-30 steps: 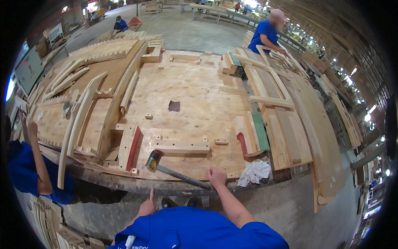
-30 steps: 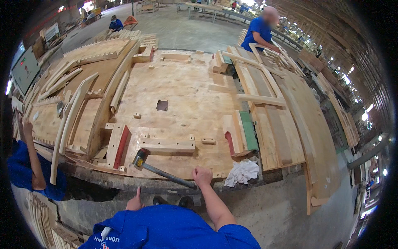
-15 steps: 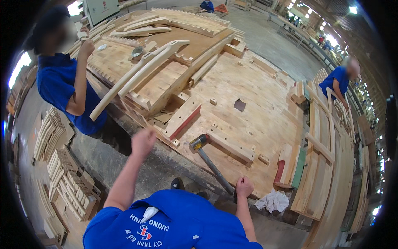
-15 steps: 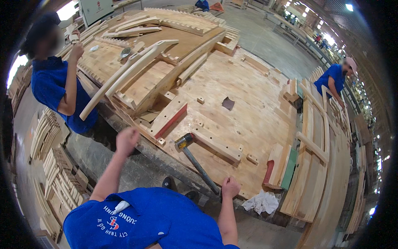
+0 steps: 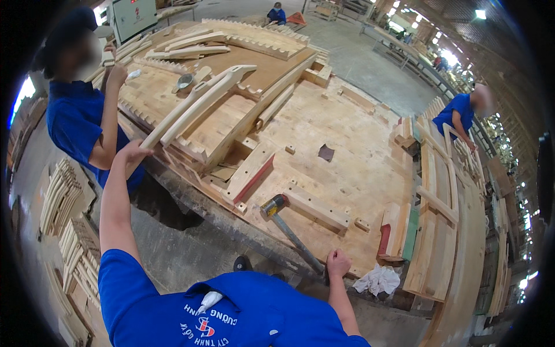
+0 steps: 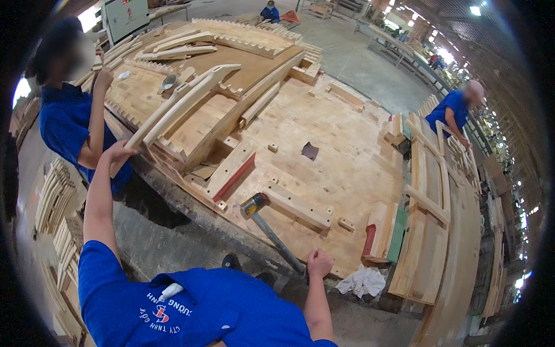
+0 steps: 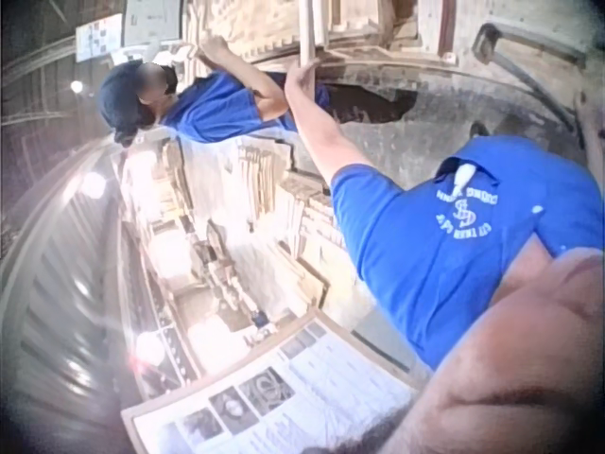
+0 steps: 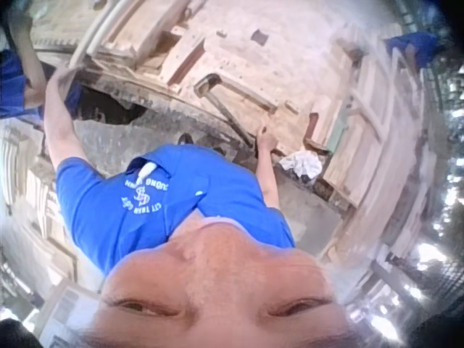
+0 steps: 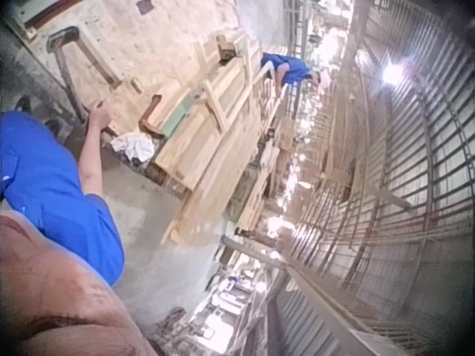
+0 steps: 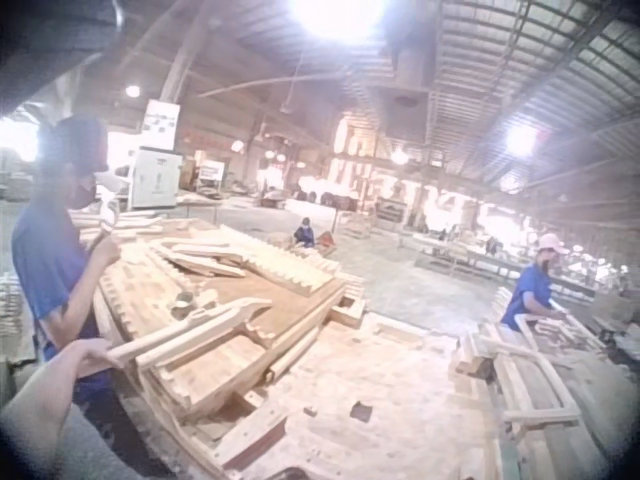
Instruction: The person assembles wooden chair frames on a workbench in a factory. They pick up wooden legs, align them with the frame, and use a hammer to secure the joints. Other workers are visible in the background performing similar tasks.
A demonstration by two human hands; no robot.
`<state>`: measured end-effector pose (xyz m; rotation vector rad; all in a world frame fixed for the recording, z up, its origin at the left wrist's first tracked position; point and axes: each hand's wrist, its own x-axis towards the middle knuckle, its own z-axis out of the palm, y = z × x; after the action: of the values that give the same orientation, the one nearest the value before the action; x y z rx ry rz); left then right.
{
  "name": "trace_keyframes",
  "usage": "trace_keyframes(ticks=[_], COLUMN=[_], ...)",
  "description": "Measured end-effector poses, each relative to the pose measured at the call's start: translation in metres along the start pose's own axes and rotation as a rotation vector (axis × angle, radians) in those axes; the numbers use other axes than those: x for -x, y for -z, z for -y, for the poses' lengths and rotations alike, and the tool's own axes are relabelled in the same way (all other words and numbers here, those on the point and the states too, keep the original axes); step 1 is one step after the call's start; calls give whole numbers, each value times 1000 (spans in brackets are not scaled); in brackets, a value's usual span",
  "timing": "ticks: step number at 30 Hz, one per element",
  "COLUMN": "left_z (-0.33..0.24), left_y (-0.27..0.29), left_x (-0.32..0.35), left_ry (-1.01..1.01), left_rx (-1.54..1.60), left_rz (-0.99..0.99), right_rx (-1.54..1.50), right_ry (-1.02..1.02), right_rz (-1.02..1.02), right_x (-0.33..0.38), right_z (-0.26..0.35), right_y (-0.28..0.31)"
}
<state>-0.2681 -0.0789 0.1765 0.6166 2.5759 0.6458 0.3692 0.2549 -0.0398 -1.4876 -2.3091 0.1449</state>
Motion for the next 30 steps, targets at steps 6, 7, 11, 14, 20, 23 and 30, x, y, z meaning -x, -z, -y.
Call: trace_keyframes(ticks=[6, 7, 11, 14, 20, 23, 30], left_z=[-4, -6, -6, -21, -37, -52, -94], left_y=[-24, -32, -47, -53, -76, -142, -271], left_x=[2, 5, 20, 32, 55, 77, 143], left_ry=[67, 57, 36, -13, -282, -360, -322], left_rx=[93, 58, -115, -78, 452, 589, 329], left_rz=[-83, -133, -443, -579, -401, -126, -158], right_rx=[27, 18, -42, -45, -81, -82, -52], right_ry=[-2, 11, 10, -5, 15, 20, 27], right_rz=[-10, -39, 14, 27, 14, -1, -34], right_x=[2, 3, 1, 0, 0, 1, 0], right_z=[-2, -4, -3, -2, -2, -3, -7], right_y=[3, 4, -1, 3, 7, 8, -1])
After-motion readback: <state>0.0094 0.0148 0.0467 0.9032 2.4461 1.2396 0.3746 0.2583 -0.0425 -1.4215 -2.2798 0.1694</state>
